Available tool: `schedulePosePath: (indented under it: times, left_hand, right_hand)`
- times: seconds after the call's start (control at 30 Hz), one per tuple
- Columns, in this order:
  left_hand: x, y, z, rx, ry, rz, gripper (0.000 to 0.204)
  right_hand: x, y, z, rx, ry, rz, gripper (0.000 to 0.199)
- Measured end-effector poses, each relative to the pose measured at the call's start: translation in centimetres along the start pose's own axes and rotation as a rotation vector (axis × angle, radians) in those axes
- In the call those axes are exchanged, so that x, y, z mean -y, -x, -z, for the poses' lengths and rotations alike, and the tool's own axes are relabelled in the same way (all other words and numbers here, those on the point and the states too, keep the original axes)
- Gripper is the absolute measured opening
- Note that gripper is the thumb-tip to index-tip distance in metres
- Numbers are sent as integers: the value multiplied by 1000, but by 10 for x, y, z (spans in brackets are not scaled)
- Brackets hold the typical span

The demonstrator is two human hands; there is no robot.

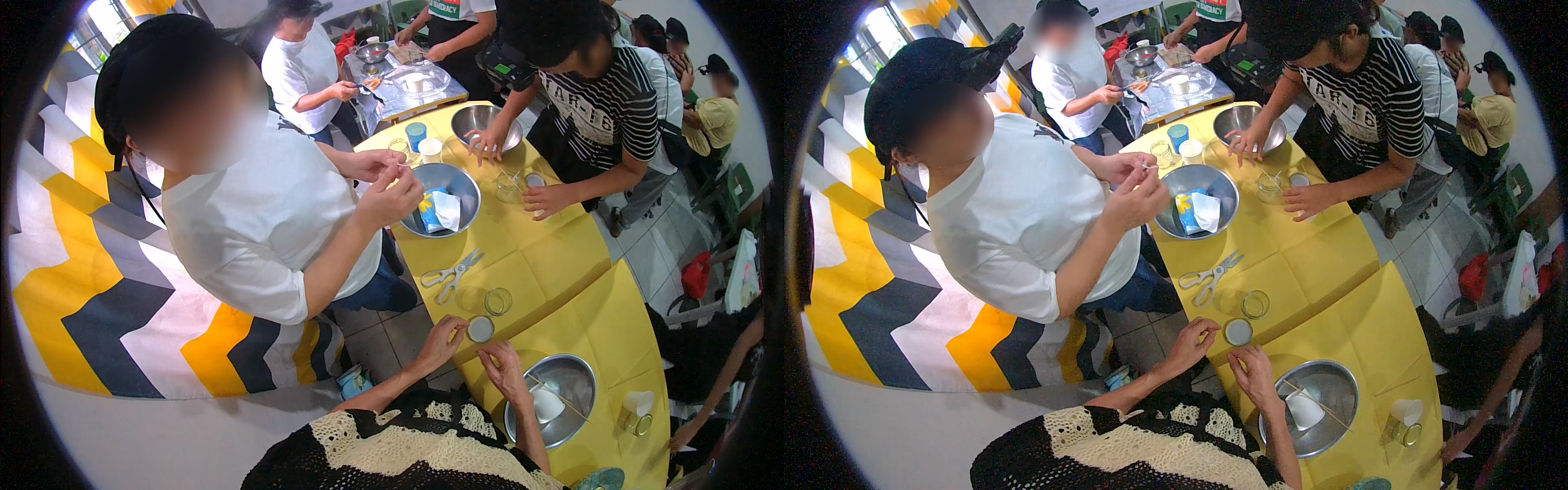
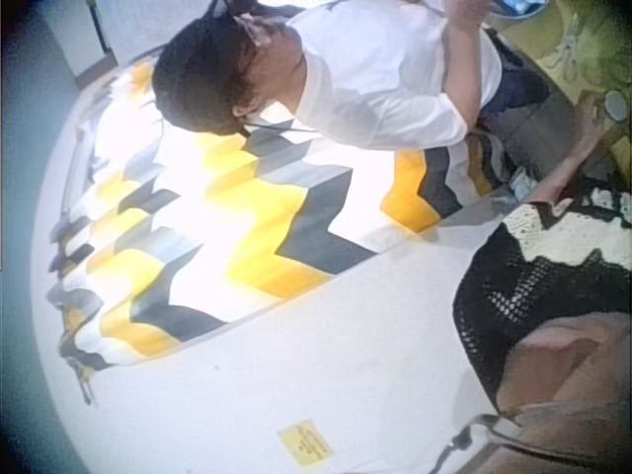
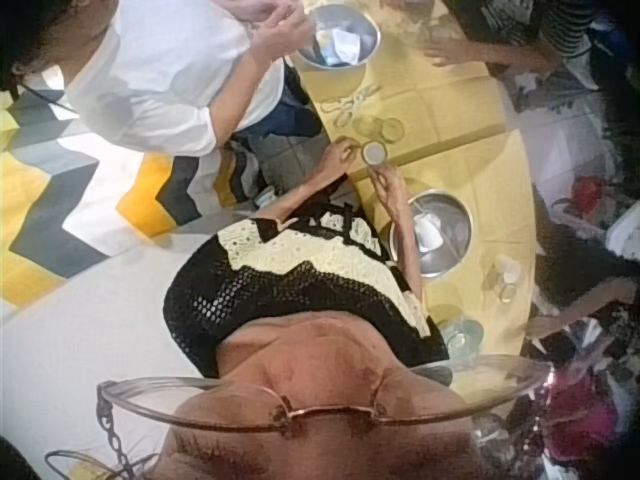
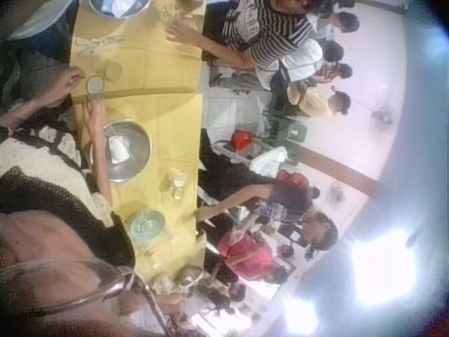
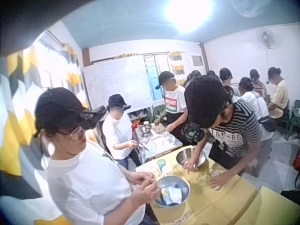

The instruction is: The person assembles a candle by inserting a wick into a small glass jar. They handle the wick, a metal wick holder, and the jar, positioning the wick centrally within the container. The person also briefly handles a small black plastic case.

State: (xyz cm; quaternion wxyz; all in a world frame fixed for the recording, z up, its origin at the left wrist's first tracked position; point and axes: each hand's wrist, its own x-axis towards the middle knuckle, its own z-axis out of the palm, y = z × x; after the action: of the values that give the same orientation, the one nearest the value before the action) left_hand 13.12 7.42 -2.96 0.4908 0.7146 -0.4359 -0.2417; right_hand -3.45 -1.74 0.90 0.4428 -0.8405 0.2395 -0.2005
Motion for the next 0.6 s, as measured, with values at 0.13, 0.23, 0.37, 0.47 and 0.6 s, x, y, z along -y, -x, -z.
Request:
schedulePosePath:
  times: [0.13,0.23,0.37,0.47,0.6]
  left_hand:
    - [2,0,0,4,-2,2,15]
    - [4,0,0,12,-2,-6,15]
    - [3,1,-1,9,-1,-27,15]
    - [2,2,-2,19,-7,-28,16]
    - [0,2,-2,38,11,-20,16]
  right_hand:
    - [-1,1,-2,15,3,2,11]
    - [0,1,-1,16,-3,14,11]
    - [-2,2,-3,11,6,34,12]
    - [0,1,-3,1,8,59,12]
    - [4,1,-2,15,17,40,12]
